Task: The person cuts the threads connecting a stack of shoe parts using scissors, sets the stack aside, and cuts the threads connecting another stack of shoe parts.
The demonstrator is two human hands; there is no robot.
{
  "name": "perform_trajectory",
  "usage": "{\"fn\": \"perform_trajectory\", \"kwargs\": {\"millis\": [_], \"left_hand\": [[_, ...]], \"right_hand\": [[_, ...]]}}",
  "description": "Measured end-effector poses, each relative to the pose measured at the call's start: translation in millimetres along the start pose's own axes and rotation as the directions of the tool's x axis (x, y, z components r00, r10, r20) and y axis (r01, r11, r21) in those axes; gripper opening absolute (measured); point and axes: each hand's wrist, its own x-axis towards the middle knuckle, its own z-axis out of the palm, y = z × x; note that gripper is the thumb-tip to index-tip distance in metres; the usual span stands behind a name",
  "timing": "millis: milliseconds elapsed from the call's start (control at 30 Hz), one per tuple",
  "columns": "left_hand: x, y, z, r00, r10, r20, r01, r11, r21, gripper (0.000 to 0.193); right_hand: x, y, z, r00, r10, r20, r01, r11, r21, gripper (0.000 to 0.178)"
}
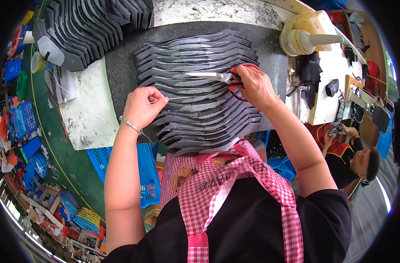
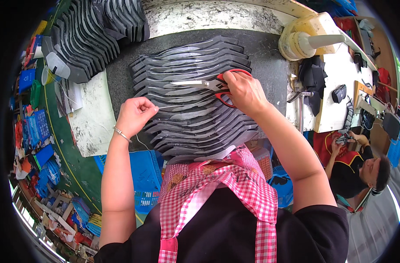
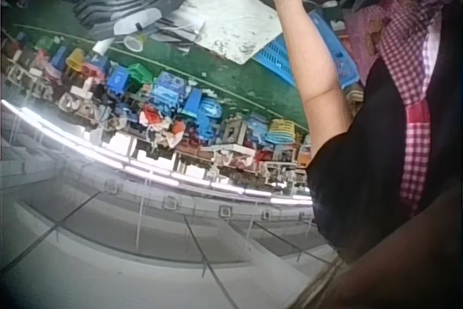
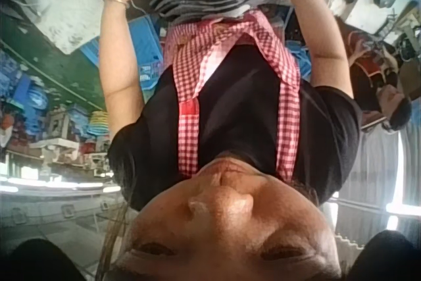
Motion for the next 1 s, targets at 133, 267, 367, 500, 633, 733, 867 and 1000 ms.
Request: {"fn": "perform_trajectory", "kwargs": {"millis": [133,267,367,500,633,733,867,1000], "left_hand": [[18,2,-6,1.000,-0.022,0.005,0.021,0.991,0.130,0.022],[30,-3,-4,0.999,-0.046,-0.010,0.047,0.954,0.298,0.033],[34,-2,-2,0.993,-0.104,-0.051,0.116,0.912,0.393,0.039],[31,-10,-12,0.995,-0.091,0.037,0.079,0.967,0.241,0.034],[28,-38,-16,0.994,0.003,0.112,-0.002,1.000,-0.016,0.019],[26,-40,-18,0.991,-0.009,0.137,0.016,0.999,-0.048,0.009],[19,-44,-19,0.998,-0.040,0.048,0.041,0.998,-0.037,0.007],[-2,-24,-17,0.990,-0.015,-0.143,-0.024,0.963,-0.269,0.007]], "right_hand": [[-5,13,2,0.996,-0.035,-0.079,0.026,0.993,-0.113,0.039],[0,9,-18,0.988,-0.044,-0.148,0.027,0.993,-0.114,0.038],[13,-25,-38,0.994,-0.047,-0.096,0.035,0.992,-0.122,0.038],[38,-66,-32,0.990,-0.090,0.111,0.112,0.971,-0.213,0.045],[58,-86,-17,0.964,-0.127,0.235,0.199,0.928,-0.316,0.029],[67,-96,-13,0.953,-0.180,0.243,0.257,0.905,-0.338,0.016],[75,-103,-15,0.928,-0.106,0.357,0.236,0.910,-0.341,0.020],[63,-86,-22,0.996,0.012,0.090,-0.004,0.996,-0.085,0.039]]}}
